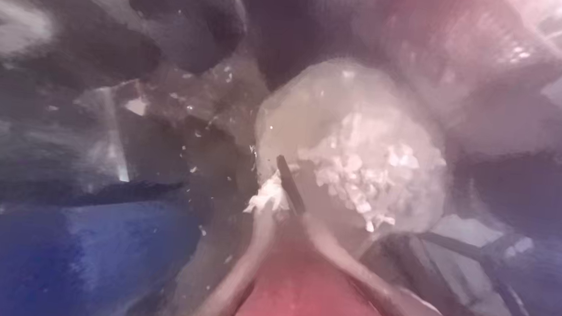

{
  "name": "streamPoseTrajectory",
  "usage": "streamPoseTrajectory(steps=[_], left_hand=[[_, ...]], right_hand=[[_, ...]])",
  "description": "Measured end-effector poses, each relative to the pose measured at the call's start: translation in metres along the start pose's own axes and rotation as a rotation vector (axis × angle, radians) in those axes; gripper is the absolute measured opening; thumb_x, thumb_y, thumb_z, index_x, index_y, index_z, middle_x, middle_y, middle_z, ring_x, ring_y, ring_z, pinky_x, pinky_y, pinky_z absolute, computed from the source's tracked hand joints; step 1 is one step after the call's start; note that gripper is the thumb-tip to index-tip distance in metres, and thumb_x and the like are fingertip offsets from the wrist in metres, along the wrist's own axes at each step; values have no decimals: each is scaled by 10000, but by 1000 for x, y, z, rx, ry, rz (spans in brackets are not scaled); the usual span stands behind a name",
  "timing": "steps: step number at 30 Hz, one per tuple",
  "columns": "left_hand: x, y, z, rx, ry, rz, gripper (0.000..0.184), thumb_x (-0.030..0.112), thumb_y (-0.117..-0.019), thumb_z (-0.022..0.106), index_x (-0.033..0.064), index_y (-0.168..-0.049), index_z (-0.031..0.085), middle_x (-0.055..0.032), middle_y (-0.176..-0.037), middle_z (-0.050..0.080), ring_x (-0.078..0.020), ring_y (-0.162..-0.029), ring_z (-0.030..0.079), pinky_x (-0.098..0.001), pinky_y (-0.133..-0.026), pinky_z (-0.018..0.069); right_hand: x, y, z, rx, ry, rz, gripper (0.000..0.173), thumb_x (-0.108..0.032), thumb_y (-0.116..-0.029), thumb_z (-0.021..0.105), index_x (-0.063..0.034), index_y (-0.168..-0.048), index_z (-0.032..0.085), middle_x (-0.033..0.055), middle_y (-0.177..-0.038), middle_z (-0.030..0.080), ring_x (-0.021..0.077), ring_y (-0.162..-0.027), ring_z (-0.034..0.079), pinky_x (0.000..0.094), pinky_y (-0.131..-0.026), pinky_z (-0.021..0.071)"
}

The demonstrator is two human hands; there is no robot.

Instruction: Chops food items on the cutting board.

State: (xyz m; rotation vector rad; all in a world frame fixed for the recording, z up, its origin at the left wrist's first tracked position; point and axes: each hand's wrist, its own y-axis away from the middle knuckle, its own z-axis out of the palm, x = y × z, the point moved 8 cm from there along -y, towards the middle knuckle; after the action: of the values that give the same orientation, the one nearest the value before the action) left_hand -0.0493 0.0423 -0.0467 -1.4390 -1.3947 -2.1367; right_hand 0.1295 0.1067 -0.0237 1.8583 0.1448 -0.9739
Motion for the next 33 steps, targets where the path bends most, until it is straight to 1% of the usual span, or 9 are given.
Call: streamPoseTrajectory(steps=[6,11,14,18,21,24,27,30,33], left_hand=[[-4,8,-25,-75,86,-71,262,223,-1087,482,5,-1221,542,-74,-780,629,-150,-609,596,-311,-571,550],[61,15,-18,-187,-179,93,219,142,-1036,567,-54,-1134,560,-52,-717,635,-121,-572,602,-277,-561,550],[84,21,-9,-528,-799,179,321,320,-1001,629,18,-1099,679,-38,-839,686,-105,-710,653,-324,-723,583],[31,-8,0,-608,-712,-10,327,223,-1058,536,2,-1297,568,-99,-999,678,-156,-819,674,-343,-778,587],[0,-12,10,-565,-260,-253,376,309,-1109,414,97,-1406,503,-114,-1093,712,-221,-880,711,-395,-780,605],[-4,-5,21,-406,-218,-301,390,319,-1103,459,61,-1389,522,-141,-1015,722,-237,-815,723,-400,-733,619],[-10,-5,26,-360,-206,-220,214,157,-1057,526,16,-1218,538,-107,-910,693,-184,-727,674,-336,-655,583],[-14,-2,13,-332,-205,-132,213,126,-1023,563,3,-1196,552,-102,-893,673,-181,-716,645,-345,-632,557],[-19,14,-12,-317,-119,-96,413,168,-993,585,-1,-1350,463,-130,-1055,644,-197,-864,653,-383,-750,583]], right_hand=[[-97,37,-18,272,-280,-492,479,-329,-1050,489,37,-1354,541,80,-1013,678,73,-883,654,273,-823,575],[3,-7,-1,-68,-44,89,634,-531,-1097,274,-23,-1372,536,173,-1011,649,259,-834,657,458,-789,570],[33,15,-53,113,7,120,588,-516,-1098,298,-33,-1250,597,95,-847,608,192,-700,596,401,-669,542],[-46,44,-117,319,195,-239,506,-337,-1114,317,8,-1438,496,195,-1194,662,252,-1074,664,441,-976,538],[-154,108,-138,418,-68,-703,622,-610,-1059,299,-83,-1247,571,-40,-820,596,33,-696,584,237,-637,540],[-193,158,-124,292,-256,-909,518,-571,-988,555,-68,-1094,616,-77,-831,650,-44,-760,618,158,-704,545],[-136,136,-65,89,91,-358,353,-163,-1004,604,69,-1269,620,152,-1108,695,115,-989,647,273,-954,504],[-28,42,-27,68,331,-164,493,-388,-1087,438,-11,-1381,558,188,-1210,673,265,-1100,669,463,-987,532],[-21,36,-34,4,297,-43,568,-455,-1108,321,-20,-1404,538,216,-1222,656,317,-1118,655,516,-998,512]])
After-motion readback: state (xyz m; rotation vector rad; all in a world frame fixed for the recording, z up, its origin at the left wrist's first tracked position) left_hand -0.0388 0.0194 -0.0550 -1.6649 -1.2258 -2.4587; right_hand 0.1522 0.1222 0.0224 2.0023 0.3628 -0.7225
